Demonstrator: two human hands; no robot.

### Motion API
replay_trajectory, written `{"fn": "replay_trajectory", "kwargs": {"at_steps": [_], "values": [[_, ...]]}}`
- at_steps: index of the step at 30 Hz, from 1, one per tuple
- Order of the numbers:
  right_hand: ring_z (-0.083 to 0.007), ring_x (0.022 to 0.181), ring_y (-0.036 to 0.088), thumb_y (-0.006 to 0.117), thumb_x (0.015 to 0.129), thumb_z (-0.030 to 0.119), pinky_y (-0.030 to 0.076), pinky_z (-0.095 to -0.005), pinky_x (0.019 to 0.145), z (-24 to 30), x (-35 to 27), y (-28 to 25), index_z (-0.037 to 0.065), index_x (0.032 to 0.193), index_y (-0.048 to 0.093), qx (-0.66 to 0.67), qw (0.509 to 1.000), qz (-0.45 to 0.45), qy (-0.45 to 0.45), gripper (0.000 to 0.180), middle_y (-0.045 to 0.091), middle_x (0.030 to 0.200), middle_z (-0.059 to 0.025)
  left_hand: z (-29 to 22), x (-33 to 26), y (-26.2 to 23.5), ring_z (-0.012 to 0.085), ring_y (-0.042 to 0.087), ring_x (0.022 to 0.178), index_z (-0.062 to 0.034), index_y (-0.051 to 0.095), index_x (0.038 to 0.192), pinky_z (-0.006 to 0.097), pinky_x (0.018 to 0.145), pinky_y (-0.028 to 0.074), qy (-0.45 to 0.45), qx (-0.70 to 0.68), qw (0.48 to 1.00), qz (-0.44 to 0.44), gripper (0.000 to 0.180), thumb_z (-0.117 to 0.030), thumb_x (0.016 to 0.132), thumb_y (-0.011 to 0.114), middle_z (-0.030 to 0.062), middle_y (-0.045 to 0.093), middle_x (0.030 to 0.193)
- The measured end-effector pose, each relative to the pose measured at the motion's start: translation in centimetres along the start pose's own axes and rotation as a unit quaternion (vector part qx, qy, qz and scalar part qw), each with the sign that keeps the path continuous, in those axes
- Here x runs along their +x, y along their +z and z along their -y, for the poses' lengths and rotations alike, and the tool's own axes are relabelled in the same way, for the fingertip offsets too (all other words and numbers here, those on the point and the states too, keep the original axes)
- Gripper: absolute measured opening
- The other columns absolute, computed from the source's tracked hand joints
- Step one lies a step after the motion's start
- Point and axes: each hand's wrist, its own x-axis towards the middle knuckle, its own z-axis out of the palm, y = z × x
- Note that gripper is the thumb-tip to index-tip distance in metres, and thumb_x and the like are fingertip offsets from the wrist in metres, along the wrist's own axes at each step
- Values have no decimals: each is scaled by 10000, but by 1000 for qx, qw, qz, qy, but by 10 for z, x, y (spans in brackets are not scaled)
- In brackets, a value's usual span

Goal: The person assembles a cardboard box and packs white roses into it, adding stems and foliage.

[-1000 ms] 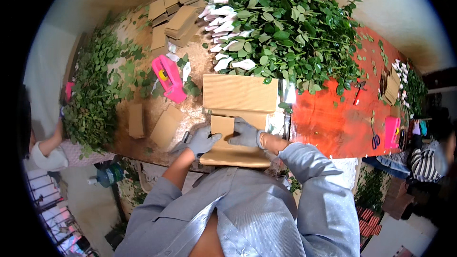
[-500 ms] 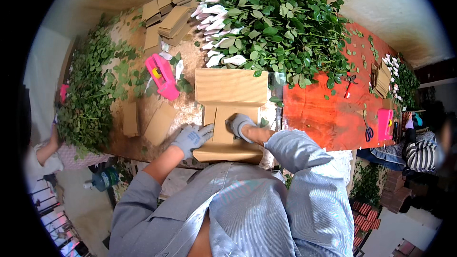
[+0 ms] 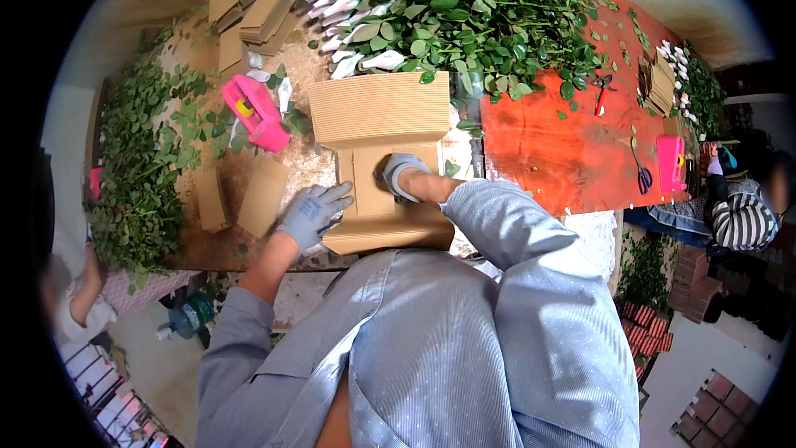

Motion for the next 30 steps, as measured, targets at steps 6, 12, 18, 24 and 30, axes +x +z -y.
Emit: {"fn": "replay_trajectory", "kwargs": {"at_steps": [6,12,18,24,30], "values": [[-289,1211,644,537,969,374,526,-402,969,-7,3,-4,125,1246,701,-50,998,30,0,408,678,1305,-94,-10,7,-13,256,567,1079,-143,653,1271,420,926,457,-9,19,1000,11,391,-168,882,634,27,498,1506],[-297,1222,643,518,998,282,538,-418,974,-10,21,18,129,1255,709,5,996,-91,11,355,658,1346,-99,-5,13,-16,297,580,1154,-97,624,1322,412,976,455,-12,-11,998,62,565,-90,757,635,93,542,1475],[-304,1172,675,559,981,273,571,-454,889,11,-12,-5,145,1191,748,-72,989,-115,59,310,696,1288,-71,0,53,-55,359,620,1188,-158,629,1366,424,1068,458,-184,-247,927,215,480,-266,901,574,133,653,1330],[-362,1025,700,607,924,294,558,-479,838,24,-28,-3,73,1330,569,-128,963,-230,-60,464,694,1122,-224,-34,70,-53,384,614,1199,-129,517,1443,477,1049,460,-184,-109,943,255,577,-414,944,461,222,638,1307],[-308,1009,643,571,925,285,493,-473,791,25,-19,21,124,1314,571,-213,922,-302,-118,422,625,1135,-149,-33,63,-31,393,658,1114,-101,534,1418,485,992,495,-193,-98,942,257,535,-307,936,425,235,674,1224]]}}
